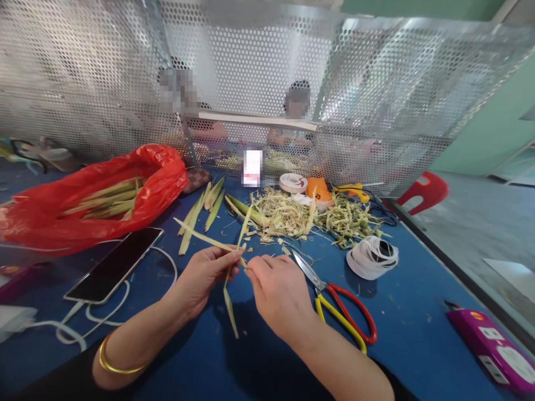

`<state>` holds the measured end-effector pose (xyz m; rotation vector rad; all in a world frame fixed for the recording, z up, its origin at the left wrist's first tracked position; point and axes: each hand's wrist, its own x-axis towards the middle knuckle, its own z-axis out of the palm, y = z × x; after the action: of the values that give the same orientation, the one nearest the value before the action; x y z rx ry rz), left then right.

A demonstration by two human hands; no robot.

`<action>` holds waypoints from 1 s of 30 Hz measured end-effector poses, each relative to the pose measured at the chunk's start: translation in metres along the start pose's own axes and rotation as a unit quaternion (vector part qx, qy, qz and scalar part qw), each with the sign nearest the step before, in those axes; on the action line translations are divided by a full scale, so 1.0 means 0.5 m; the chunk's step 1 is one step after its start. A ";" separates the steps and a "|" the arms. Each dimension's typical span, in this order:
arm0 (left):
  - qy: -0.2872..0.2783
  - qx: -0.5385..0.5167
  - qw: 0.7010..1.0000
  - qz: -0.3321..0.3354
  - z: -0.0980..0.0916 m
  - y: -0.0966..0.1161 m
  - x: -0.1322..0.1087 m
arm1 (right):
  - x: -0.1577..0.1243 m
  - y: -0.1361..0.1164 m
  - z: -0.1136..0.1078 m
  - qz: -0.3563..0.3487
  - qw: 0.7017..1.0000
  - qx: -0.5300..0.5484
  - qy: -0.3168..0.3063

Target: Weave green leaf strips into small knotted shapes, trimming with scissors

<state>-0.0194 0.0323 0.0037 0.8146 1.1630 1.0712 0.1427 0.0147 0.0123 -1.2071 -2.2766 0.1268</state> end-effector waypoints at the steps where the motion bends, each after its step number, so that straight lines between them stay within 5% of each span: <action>1: 0.000 0.005 1.000 0.001 0.000 0.000 0.000 | 0.002 0.003 -0.003 -0.008 1.000 -0.008 -0.006; 12: 0.023 0.016 0.999 0.035 0.005 0.000 -0.002 | 0.009 0.015 -0.040 0.024 0.997 0.025 -0.074; 16: -0.042 -0.007 0.999 -0.016 0.001 0.011 -0.006 | 0.015 0.030 -0.046 0.094 0.981 0.139 -0.100; 20: -0.140 0.013 0.988 -0.059 0.000 0.022 -0.016 | 0.020 0.042 -0.045 0.155 0.971 0.173 0.056; 23: -0.182 0.047 0.980 -0.072 0.006 0.017 -0.023 | 0.022 0.032 -0.038 0.092 0.984 0.100 0.120; 26: -0.201 0.095 0.972 -0.074 0.017 0.005 -0.028 | 0.028 0.015 -0.028 0.059 0.993 0.102 0.025; 30: -0.205 0.157 0.963 -0.074 0.028 -0.006 -0.032 | 0.036 0.003 -0.012 0.154 0.954 0.245 -0.081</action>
<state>-0.0056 0.0166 0.0090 1.1170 1.0273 0.5614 0.1391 0.0289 0.0248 -1.2944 -1.9937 0.8816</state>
